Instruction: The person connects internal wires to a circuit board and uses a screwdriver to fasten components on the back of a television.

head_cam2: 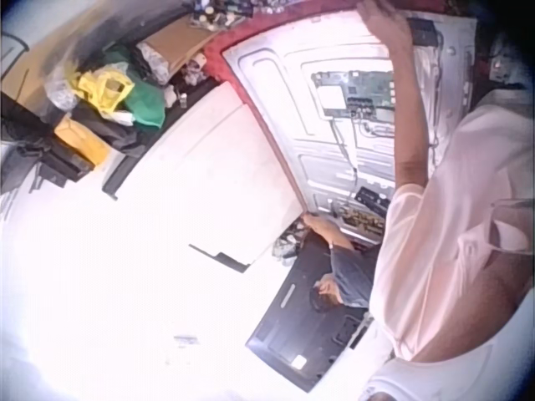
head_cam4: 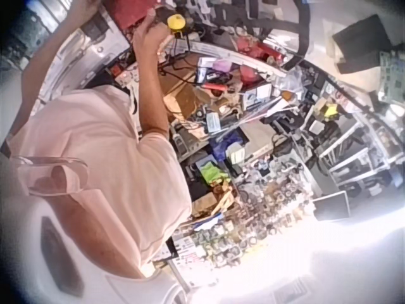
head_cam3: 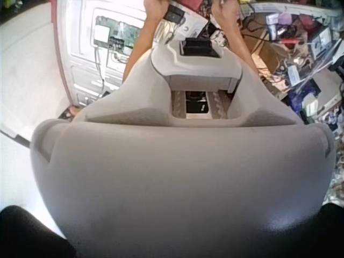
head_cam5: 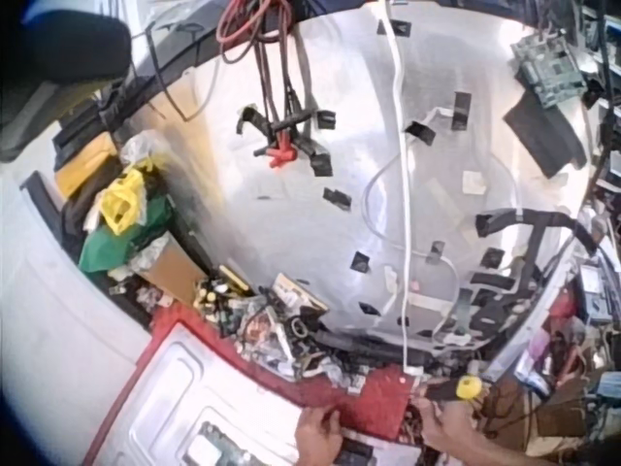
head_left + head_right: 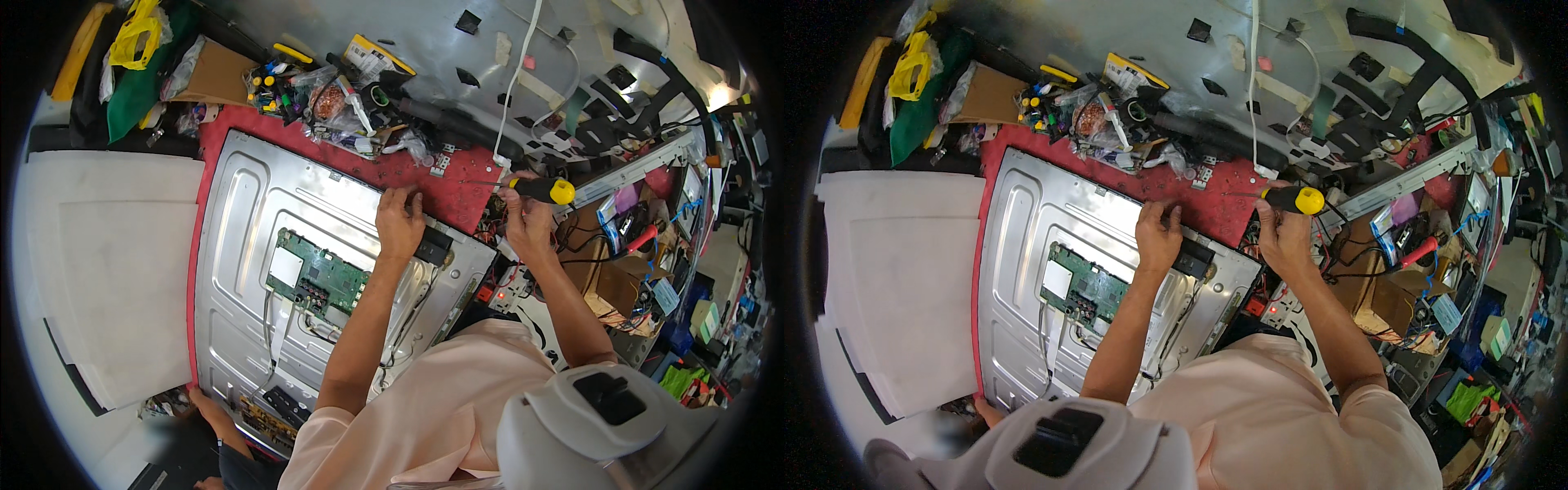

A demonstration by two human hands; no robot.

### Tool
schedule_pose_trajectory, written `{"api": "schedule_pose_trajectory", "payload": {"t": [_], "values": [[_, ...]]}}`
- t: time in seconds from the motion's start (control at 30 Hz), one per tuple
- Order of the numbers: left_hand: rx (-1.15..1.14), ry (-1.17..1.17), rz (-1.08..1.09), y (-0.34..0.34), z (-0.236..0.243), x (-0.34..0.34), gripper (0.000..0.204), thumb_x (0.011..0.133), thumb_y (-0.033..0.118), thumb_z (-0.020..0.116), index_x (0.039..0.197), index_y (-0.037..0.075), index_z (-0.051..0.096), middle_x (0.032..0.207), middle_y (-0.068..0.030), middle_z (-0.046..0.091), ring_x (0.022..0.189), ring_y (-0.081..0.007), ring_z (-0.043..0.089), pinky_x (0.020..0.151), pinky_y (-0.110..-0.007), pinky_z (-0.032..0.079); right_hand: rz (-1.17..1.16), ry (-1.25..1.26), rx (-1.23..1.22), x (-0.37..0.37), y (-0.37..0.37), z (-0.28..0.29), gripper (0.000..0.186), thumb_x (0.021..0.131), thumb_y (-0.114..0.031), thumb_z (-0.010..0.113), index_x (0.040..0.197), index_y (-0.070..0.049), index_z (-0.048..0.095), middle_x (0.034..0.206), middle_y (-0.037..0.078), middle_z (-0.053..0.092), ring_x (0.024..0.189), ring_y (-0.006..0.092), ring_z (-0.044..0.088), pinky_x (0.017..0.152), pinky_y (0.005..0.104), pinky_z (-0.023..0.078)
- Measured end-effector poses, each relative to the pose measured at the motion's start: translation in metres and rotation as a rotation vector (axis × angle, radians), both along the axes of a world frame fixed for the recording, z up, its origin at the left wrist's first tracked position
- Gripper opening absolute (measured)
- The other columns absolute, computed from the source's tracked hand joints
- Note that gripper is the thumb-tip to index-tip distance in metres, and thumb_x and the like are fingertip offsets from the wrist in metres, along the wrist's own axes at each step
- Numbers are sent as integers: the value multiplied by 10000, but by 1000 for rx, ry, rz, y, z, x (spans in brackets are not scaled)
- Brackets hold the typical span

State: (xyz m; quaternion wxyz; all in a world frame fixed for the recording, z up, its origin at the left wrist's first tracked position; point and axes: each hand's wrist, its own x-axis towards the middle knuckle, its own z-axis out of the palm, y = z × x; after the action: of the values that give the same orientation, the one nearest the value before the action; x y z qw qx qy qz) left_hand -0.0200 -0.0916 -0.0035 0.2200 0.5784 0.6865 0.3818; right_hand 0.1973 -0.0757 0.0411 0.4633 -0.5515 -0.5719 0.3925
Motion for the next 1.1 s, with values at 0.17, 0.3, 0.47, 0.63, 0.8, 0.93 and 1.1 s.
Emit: {"api": "schedule_pose_trajectory", "payload": {"t": [0.17, 0.3, 0.47, 0.63, 0.8, 0.93, 1.1], "values": [[-14, -115, -23, 3, -1, 16, 143, 835, 72, 624, 951, -9, 646, 833, -170, 636, 744, -304, 618, 671, -356, 478, 16, 18, 50, -2, 4, -6, 267, 936, -189, 575, 1096, 16, 515, 842, 48, 565, 683, 114, 517, 613, 259, 425], [-168, -375, 27, 6, -3, 31, 163, 903, 103, 575, 972, -31, 638, 867, -160, 676, 748, -251, 646, 689, -312, 487, 20, 237, 46, -11, 2, 19, 266, 959, -178, 533, 1133, 11, 463, 945, 76, 558, 765, 130, 556, 703, 262, 465], [-643, -1484, 100, 21, 4, 33, 284, 948, 190, 542, 1104, -45, 569, 971, -165, 665, 896, -255, 665, 747, -308, 551, 56, 322, -6, -6, -3, 40, 269, 969, -160, 501, 1171, -6, 413, 1037, 108, 555, 833, 143, 574, 776, 281, 484], [-621, -1691, 16, 20, 2, 23, 267, 959, 164, 516, 1130, -37, 561, 1015, -169, 655, 931, -246, 664, 765, -293, 571, 17, 322, 22, -11, -3, 42, 293, 981, -247, 489, 1128, 2, 441, 1001, 107, 579, 822, 153, 605, 764, 295, 501], [-611, -1438, 109, 11, 4, 20, 227, 943, 172, 551, 1041, -29, 594, 970, -150, 666, 848, -229, 678, 714, -280, 575, 16, 336, -3, -12, -7, 48, 302, 981, -256, 488, 1142, -5, 441, 997, 106, 581, 813, 149, 603, 756, 293, 501], [-597, -1387, 69, -2, 5, 10, 227, 932, 216, 579, 961, -6, 618, 887, -125, 679, 719, -202, 673, 603, -263, 548, 26, 389, -32, -12, -11, 58, 291, 982, -236, 487, 1161, -12, 439, 996, 108, 587, 814, 153, 603, 754, 306, 500], [-565, -1375, -62, -21, 8, 3, 262, 935, 249, 573, 951, -8, 624, 820, -113, 678, 662, -186, 660, 558, -251, 512, 46, 424, -68, -12, -20, 66, 288, 980, -226, 493, 1163, -15, 422, 1006, 113, 583, 826, 160, 602, 770, 299, 501]]}}
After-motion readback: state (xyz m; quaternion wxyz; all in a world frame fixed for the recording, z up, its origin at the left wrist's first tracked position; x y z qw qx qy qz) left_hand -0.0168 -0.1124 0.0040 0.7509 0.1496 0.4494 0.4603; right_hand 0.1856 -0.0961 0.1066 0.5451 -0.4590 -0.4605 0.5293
